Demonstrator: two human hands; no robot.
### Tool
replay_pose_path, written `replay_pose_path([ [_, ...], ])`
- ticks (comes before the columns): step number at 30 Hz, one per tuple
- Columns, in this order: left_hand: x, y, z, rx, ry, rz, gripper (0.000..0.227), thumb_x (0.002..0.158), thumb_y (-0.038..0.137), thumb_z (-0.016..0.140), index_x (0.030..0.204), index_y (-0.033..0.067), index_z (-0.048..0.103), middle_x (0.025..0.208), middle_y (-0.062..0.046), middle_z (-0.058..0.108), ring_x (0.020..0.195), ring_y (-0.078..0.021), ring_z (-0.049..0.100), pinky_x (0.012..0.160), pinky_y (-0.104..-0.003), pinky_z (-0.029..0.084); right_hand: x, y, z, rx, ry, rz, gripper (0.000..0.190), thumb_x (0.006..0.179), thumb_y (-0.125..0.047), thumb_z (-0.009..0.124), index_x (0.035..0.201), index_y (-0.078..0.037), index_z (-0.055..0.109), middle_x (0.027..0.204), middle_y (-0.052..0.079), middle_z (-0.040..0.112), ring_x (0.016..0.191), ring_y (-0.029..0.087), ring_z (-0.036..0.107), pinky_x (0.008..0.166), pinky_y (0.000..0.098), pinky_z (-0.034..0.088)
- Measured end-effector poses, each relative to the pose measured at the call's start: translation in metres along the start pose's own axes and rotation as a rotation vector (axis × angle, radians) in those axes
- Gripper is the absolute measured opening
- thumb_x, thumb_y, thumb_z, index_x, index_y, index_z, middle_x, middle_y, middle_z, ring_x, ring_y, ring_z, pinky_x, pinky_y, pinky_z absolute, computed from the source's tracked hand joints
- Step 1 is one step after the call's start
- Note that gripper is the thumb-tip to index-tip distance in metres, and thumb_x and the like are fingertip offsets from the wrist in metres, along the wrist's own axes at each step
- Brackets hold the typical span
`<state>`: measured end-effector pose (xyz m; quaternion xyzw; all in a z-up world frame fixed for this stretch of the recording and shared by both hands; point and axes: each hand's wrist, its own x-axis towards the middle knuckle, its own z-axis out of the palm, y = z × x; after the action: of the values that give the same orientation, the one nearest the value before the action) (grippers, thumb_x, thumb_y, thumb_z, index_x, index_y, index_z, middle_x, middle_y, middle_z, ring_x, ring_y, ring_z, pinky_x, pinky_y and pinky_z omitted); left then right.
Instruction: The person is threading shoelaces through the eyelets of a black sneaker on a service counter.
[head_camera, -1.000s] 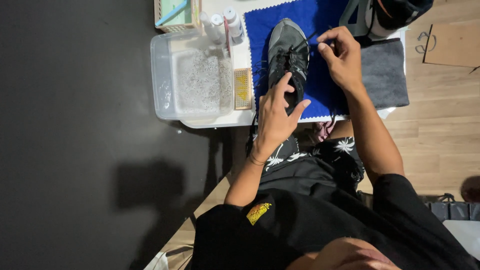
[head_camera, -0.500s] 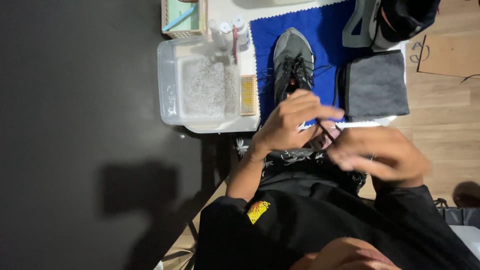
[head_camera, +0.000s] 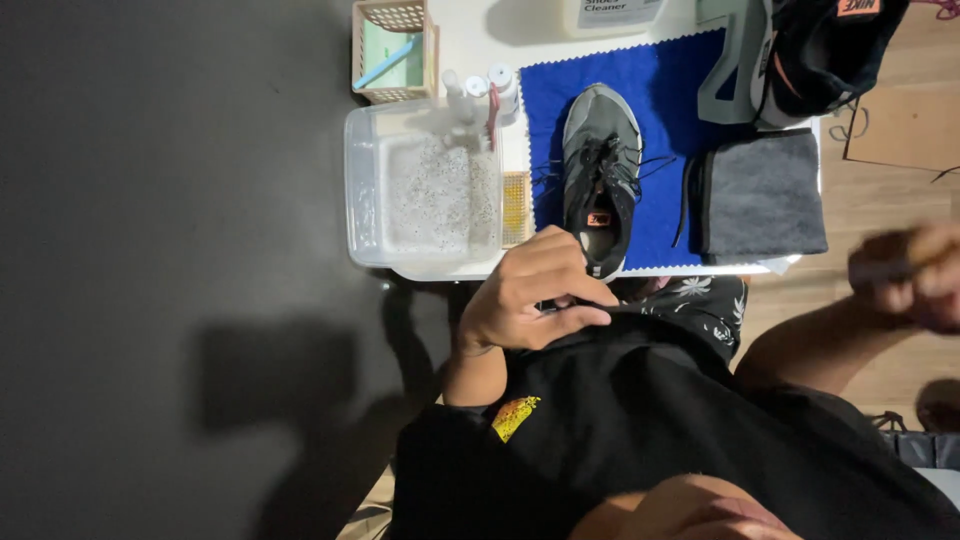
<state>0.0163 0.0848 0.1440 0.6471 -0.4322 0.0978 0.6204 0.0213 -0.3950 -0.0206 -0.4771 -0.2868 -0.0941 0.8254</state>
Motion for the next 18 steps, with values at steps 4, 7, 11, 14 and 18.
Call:
replay_pose_path([
  [4, 0.006, 0.013, -0.011, -0.022, 0.112, -0.008, 0.017, 0.102, 0.016, 0.064, 0.097, 0.0015, 0.070, 0.081, -0.007, 0.065, 0.072, -0.0222, 0.054, 0.073, -0.036, 0.043, 0.078, 0.014, 0.115, -0.406, 0.062, 0.091, 0.027, 0.107, -0.026, 0.057, 0.123, -0.004, 0.059, 0.083, 0.006, 0.060, 0.060, 0.010, 0.051, 0.054, 0.0228, 0.044],
  [7, 0.001, 0.015, -0.012, 0.051, 0.321, -0.036, 0.025, 0.107, 0.027, 0.058, 0.101, 0.0074, 0.072, 0.084, -0.002, 0.062, 0.072, -0.0149, 0.050, 0.069, -0.030, 0.041, 0.116, 0.035, 0.180, -0.761, 0.056, 0.478, 0.016, 0.110, -0.008, 0.066, 0.124, -0.001, 0.068, 0.107, 0.011, 0.069, 0.091, 0.015, 0.066, 0.078, 0.0219, 0.053],
  [11, 0.009, 0.039, -0.019, 0.028, 0.441, -0.094, 0.026, 0.104, 0.027, 0.061, 0.090, 0.0058, 0.068, 0.081, -0.003, 0.065, 0.073, -0.0161, 0.057, 0.070, -0.030, 0.046, 0.124, 0.097, 0.177, -1.124, -0.205, 0.329, 0.023, 0.110, -0.015, 0.068, 0.128, 0.000, 0.068, 0.105, 0.012, 0.067, 0.078, 0.019, 0.053, 0.070, 0.0327, 0.041],
  [14, 0.014, 0.051, -0.023, 0.109, 0.585, -0.051, 0.038, 0.104, 0.034, 0.062, 0.086, 0.0007, 0.065, 0.076, -0.011, 0.063, 0.066, -0.0224, 0.052, 0.069, -0.037, 0.045, 0.121, 0.129, 0.172, -1.317, -0.220, 0.303, 0.030, 0.108, -0.021, 0.070, 0.130, -0.002, 0.065, 0.104, 0.008, 0.067, 0.090, 0.027, 0.059, 0.082, 0.0417, 0.047],
  [18, 0.019, 0.066, -0.032, 0.261, 0.666, 0.145, 0.037, 0.103, 0.031, 0.063, 0.080, 0.0017, 0.063, 0.065, -0.005, 0.054, 0.059, -0.0186, 0.052, 0.062, -0.034, 0.044, 0.118, 0.147, 0.170, -1.314, -0.170, 0.309, 0.033, 0.102, -0.016, 0.073, 0.131, -0.003, 0.064, 0.098, 0.006, 0.069, 0.087, 0.028, 0.060, 0.073, 0.0436, 0.047],
])
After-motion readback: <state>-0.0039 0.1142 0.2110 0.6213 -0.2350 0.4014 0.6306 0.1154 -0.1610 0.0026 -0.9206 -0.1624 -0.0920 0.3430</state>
